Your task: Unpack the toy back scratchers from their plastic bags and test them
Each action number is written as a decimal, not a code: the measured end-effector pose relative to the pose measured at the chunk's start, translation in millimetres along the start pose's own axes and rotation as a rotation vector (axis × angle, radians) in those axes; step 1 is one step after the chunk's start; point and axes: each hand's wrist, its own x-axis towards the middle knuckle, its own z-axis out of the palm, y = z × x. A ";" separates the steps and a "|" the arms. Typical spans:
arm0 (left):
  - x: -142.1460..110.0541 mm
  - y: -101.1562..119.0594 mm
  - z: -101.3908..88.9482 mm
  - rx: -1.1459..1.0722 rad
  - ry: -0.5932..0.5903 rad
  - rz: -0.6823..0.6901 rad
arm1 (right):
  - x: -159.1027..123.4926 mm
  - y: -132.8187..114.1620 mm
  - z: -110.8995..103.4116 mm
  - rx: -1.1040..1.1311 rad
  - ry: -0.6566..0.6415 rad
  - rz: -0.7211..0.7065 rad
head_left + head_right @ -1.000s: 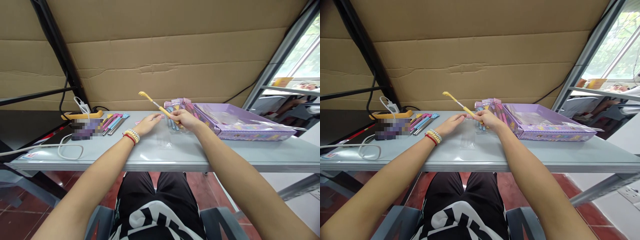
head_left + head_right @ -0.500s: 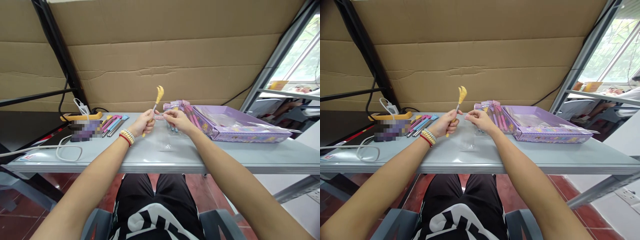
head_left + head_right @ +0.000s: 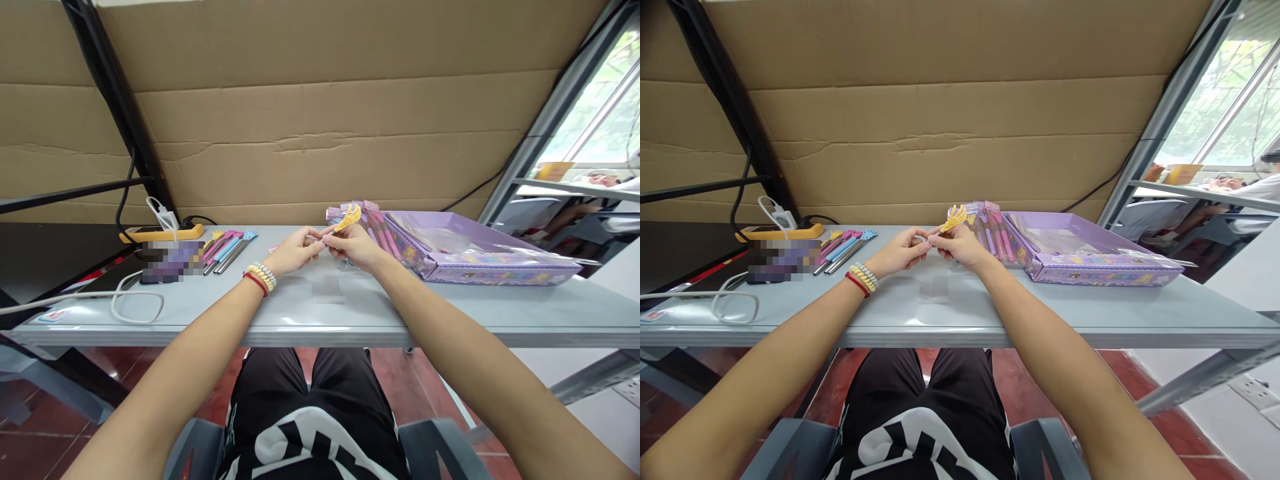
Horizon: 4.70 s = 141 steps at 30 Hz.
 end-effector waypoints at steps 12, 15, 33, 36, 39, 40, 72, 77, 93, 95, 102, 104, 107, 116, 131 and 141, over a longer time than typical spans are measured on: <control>5.6 8.1 2.2 -0.138 -0.044 0.016 | 7.9 -15.0 7.1 0.053 0.281 -0.090; 3.5 7.9 -0.8 -0.107 -0.046 -0.002 | 7.2 -20.5 -2.4 0.079 0.380 -0.127; 4.0 -6.2 0.6 0.249 0.071 0.120 | 3.5 -28.6 18.8 0.324 0.191 -0.029; 8.3 -12.7 -0.5 0.232 0.140 0.125 | 14.0 -29.1 38.6 0.381 0.160 -0.042; 10.8 -16.0 -2.7 0.226 0.190 0.155 | 26.2 -29.2 50.5 0.486 0.241 -0.108; 11.0 -16.3 -3.0 0.217 0.195 0.156 | 29.1 -28.8 52.3 0.513 0.266 -0.121; 5.2 7.4 19.4 0.727 0.316 0.005 | 22.9 -29.0 48.1 0.613 0.655 -0.254; 3.1 0.8 13.9 0.590 0.277 0.126 | 16.8 -23.6 46.0 0.650 0.338 -0.202; 5.7 5.7 12.7 0.697 0.244 -0.151 | 13.8 -30.4 53.4 0.680 0.520 -0.200; 5.6 7.4 11.6 0.715 0.271 -0.202 | 14.1 -33.1 49.0 0.717 0.564 -0.221; 1.4 9.8 4.9 0.802 0.263 -0.094 | 8.5 -47.6 29.7 0.844 0.614 -0.270; 1.5 8.5 1.1 0.818 0.253 -0.061 | 6.4 -49.7 27.2 0.863 0.596 -0.296; 3.3 7.5 -4.1 0.856 0.244 -0.022 | 5.2 -49.6 27.5 0.860 0.581 -0.316; -1.7 3.5 -30.0 0.624 -0.030 -0.167 | -8.7 -58.5 -0.5 0.851 0.480 -0.397; -4.5 3.2 -12.7 0.271 -0.012 0.107 | 12.7 -35.2 22.0 0.774 0.335 -0.090; -9.4 -4.9 -42.8 0.084 -0.027 -0.095 | 0.0 -44.7 -59.1 0.899 1.006 -0.244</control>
